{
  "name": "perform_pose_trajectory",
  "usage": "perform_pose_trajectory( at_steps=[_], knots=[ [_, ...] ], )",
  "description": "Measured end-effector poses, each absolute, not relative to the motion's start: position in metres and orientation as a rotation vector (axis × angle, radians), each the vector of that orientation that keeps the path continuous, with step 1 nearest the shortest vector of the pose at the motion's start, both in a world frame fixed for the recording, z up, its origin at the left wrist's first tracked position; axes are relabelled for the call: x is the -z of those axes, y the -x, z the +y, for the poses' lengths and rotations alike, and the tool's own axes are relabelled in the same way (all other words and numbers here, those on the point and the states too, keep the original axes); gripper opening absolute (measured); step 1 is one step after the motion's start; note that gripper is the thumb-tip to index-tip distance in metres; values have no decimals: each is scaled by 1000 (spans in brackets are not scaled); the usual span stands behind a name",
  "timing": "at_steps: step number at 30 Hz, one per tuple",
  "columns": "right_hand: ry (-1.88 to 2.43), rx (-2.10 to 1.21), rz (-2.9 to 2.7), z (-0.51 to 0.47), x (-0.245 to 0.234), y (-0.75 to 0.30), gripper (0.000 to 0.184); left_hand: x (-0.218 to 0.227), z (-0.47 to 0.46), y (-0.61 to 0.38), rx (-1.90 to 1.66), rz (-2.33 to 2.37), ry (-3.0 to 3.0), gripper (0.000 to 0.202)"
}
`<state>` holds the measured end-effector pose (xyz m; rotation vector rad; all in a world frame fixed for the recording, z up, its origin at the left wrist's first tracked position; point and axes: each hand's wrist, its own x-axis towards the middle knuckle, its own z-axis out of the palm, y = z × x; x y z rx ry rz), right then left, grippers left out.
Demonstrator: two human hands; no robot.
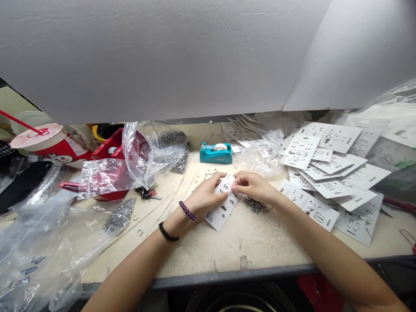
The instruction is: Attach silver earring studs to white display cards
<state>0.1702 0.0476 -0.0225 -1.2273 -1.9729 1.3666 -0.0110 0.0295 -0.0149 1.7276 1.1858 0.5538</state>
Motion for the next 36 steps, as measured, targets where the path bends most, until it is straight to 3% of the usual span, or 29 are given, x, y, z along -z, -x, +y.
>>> perform_pose_trajectory(
  at_steps=[19,23,26,29,36],
  knots=[
    [1332,-920,-2157,40,23,-159,13,22,30,13,-590,1148,-1700,45],
    [1353,-1168,-1944,45,24,-165,17,18,29,14,-610,1183,-1735,46],
    [1258,-1532,-1665,49,22,-172,37,15,29,14,-589,1184,-1729,50],
    [1191,-1686,-1610,50,19,-174,52,15,29,14,-554,1193,-1766,50],
    [1139,-1469,-1875,47,25,-168,36,17,28,12,-505,1238,-1917,45]
  ],
)
